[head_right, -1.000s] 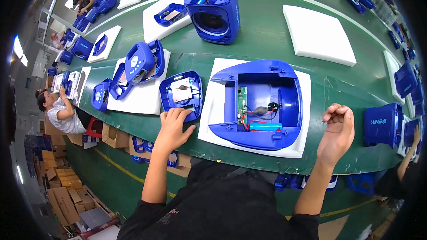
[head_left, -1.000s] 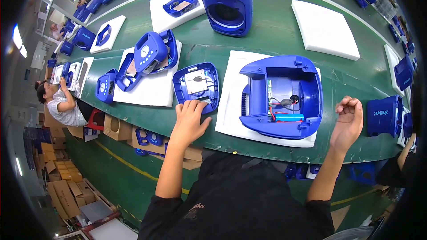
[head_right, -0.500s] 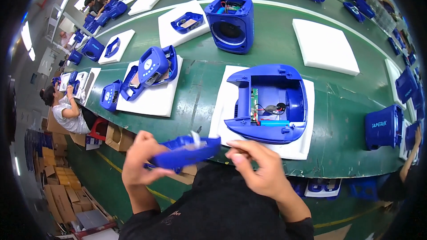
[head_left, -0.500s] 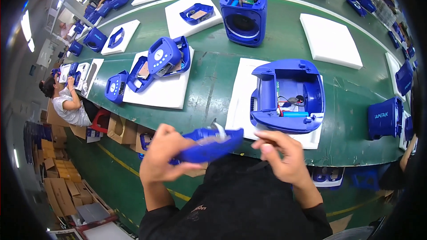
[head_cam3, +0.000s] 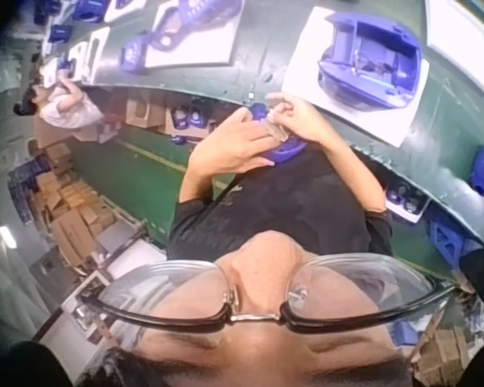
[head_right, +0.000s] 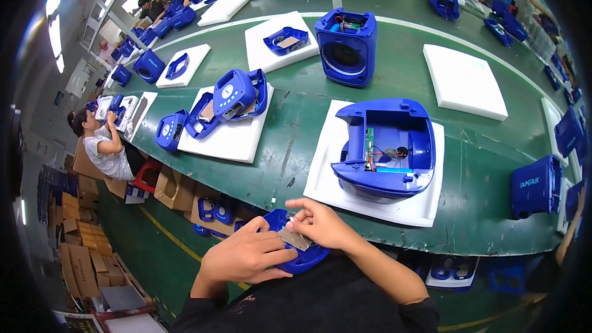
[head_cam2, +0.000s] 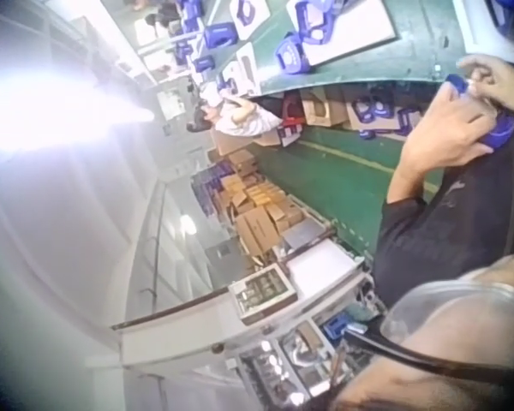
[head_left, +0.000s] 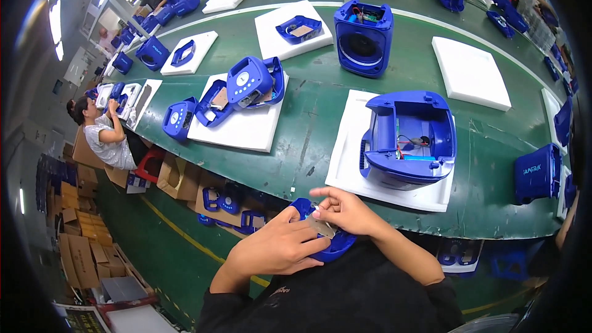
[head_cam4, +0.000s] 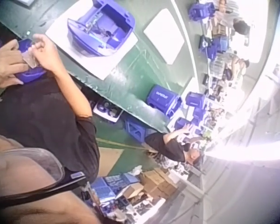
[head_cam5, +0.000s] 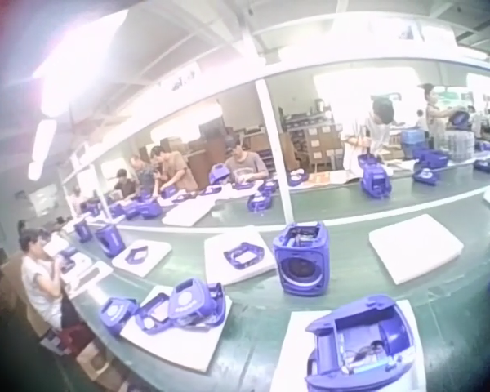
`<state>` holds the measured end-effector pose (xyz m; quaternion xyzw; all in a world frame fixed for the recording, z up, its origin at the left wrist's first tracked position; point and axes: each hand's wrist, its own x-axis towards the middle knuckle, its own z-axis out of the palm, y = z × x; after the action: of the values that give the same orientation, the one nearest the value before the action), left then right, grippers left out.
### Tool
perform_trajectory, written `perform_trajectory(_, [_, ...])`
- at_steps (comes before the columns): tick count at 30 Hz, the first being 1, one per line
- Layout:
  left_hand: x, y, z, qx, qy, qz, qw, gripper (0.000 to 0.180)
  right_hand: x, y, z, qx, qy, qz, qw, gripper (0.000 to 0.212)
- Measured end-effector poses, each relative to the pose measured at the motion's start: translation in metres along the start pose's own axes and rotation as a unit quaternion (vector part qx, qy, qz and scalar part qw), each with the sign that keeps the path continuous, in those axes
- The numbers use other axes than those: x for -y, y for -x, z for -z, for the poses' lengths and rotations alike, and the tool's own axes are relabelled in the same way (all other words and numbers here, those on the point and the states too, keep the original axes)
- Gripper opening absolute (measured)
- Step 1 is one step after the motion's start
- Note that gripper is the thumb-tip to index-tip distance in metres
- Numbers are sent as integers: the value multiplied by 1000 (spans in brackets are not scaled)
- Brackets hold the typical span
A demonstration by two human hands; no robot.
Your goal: The person assembles electronic components by placing circuit boards, rechargeable batteries, and internal wiring into blue plastic housings, then secures them with a screwdriver.
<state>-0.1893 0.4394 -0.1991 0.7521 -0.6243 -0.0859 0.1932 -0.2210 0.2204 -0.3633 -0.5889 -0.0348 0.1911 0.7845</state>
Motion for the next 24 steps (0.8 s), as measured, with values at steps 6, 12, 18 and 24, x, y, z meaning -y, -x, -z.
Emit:
perform_trajectory(6, [10,8,1,-14,52,18,998,39,25,6,2,-8,-259,-63,964,62])
perform_trajectory(12, [20,14,-1,-18,66,39,997,42,37,8,-5,-64,-189,35,979,40])
perform_trajectory(18, [31,21,-4,-65,152,13,986,47,44,17,-8,-141,-131,58,980,40])
perform_trajectory(24, [41,19,3,-76,213,-2,974,49,62,44,-10,-134,-212,94,963,38])
